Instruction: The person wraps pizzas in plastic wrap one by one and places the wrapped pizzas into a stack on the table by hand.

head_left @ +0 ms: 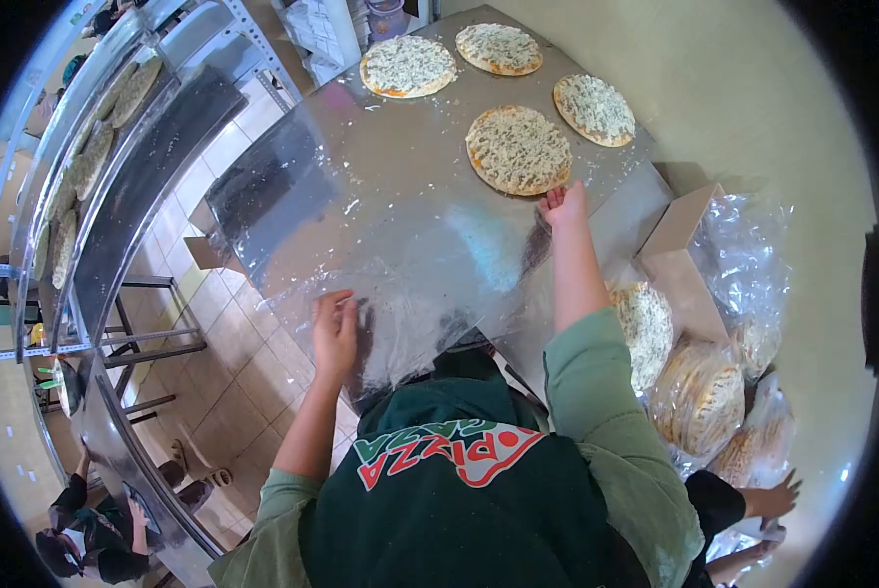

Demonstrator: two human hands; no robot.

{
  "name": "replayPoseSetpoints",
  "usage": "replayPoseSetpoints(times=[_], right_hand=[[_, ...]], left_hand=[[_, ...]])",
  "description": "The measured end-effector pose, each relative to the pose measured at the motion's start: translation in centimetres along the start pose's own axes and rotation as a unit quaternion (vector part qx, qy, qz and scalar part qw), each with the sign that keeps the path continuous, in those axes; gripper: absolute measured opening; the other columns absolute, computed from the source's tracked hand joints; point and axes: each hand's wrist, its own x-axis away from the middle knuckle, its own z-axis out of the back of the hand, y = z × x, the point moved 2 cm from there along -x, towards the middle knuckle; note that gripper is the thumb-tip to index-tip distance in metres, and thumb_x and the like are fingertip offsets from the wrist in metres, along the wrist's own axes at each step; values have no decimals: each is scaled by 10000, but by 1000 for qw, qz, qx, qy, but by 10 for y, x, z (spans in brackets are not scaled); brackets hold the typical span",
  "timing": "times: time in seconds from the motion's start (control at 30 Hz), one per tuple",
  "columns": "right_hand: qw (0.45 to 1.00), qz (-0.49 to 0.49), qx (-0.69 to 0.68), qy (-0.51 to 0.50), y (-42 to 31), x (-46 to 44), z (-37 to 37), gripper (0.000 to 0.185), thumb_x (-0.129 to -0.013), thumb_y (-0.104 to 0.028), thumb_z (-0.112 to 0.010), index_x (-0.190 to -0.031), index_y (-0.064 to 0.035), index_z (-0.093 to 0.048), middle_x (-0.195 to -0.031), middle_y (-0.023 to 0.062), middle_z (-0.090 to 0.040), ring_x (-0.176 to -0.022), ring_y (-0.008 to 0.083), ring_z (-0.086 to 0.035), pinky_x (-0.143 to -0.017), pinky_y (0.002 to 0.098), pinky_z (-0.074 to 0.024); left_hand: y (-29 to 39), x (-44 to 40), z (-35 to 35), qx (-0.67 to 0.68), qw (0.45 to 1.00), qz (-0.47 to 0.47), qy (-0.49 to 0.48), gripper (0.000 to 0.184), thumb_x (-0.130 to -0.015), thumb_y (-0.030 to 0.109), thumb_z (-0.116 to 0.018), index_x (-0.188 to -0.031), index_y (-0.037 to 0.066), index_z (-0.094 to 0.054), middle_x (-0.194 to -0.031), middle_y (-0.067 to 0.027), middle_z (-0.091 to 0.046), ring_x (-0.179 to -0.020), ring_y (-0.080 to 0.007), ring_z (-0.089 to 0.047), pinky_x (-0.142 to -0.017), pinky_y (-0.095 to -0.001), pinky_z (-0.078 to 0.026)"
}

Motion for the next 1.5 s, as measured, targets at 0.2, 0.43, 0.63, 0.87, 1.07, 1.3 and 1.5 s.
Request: replayPoseSetpoints(times=[0.2, 0.43, 0.63, 0.87, 1.07, 1.3, 1.5], right_hand=[[978, -40, -123, -165, -7, -2, -33, 529, -919, -440, -237, -1266, -80, -407, -1227, 129, -461, -1155, 297, -437, -972, 503, -329], [918, -30, -201, -342, -11, -10, -58, 593, -916, -480, -173, -1306, -89, -388, -1343, 129, -392, -1216, 331, -388, -996, 507, -326], [904, 7, -180, -388, -14, -8, -79, 519, -922, -421, -260, -1273, -71, -414, -1306, 127, -433, -1156, 321, -451, -949, 467, -400], [907, -33, -136, -397, 14, 47, -18, 516, -922, -419, -267, -1272, -68, -414, -1304, 128, -434, -1154, 318, -453, -946, 466, -404], [919, -157, -82, -353, 104, 141, 76, 514, -922, -417, -273, -1271, -66, -413, -1303, 130, -435, -1153, 317, -454, -943, 464, -406], [909, -236, -83, -335, 178, 186, 64, 512, -922, -415, -280, -1270, -63, -413, -1301, 131, -436, -1151, 314, -456, -940, 463, -409], [919, -213, -99, -317, 181, 198, 56, 510, -922, -413, -285, -1269, -61, -413, -1300, 132, -437, -1150, 312, -457, -937, 461, -412]], left_hand=[[-64, 12, 64, -81, 974, 68, 202, 269, -853, 246, -573, -1053, 66, -572, -1020, -109, -530, -931, -238, -510, -751, -348, -425], [-185, 43, 122, 49, 945, 282, 156, 711, -828, 565, -473, -1340, 95, -323, -1341, -161, -355, -1225, -313, -344, -995, -443, -275], [-125, 53, 110, 192, 863, 465, -52, 894, -778, 735, -325, -1416, 136, -140, -1423, -116, -269, -1282, -301, -291, -1005, -539, -195], [-132, 41, 110, 259, 857, 414, -165, 766, -810, 644, -429, -1353, 125, -281, -1315, -110, -397, -1126, -260, -436, -898, -416, -385], [-133, 33, 109, 304, 848, 393, -183, 552, -820, 449, -578, -1224, 104, -430, -1043, -74, -534, -855, -199, -569, -701, -333, -508], [-131, 35, 113, 401, 831, 350, -163, 546, -821, 192, -619, -1294, 113, -359, -817, -5, -546, -641, -123, -577, -600, -323, -542], [-95, 32, 112, 520, 774, 299, -203, 660, -842, 85, -550, -1393, 128, -189, -728, 3, -472, -549, -92, -509, -668, -409, -559]])
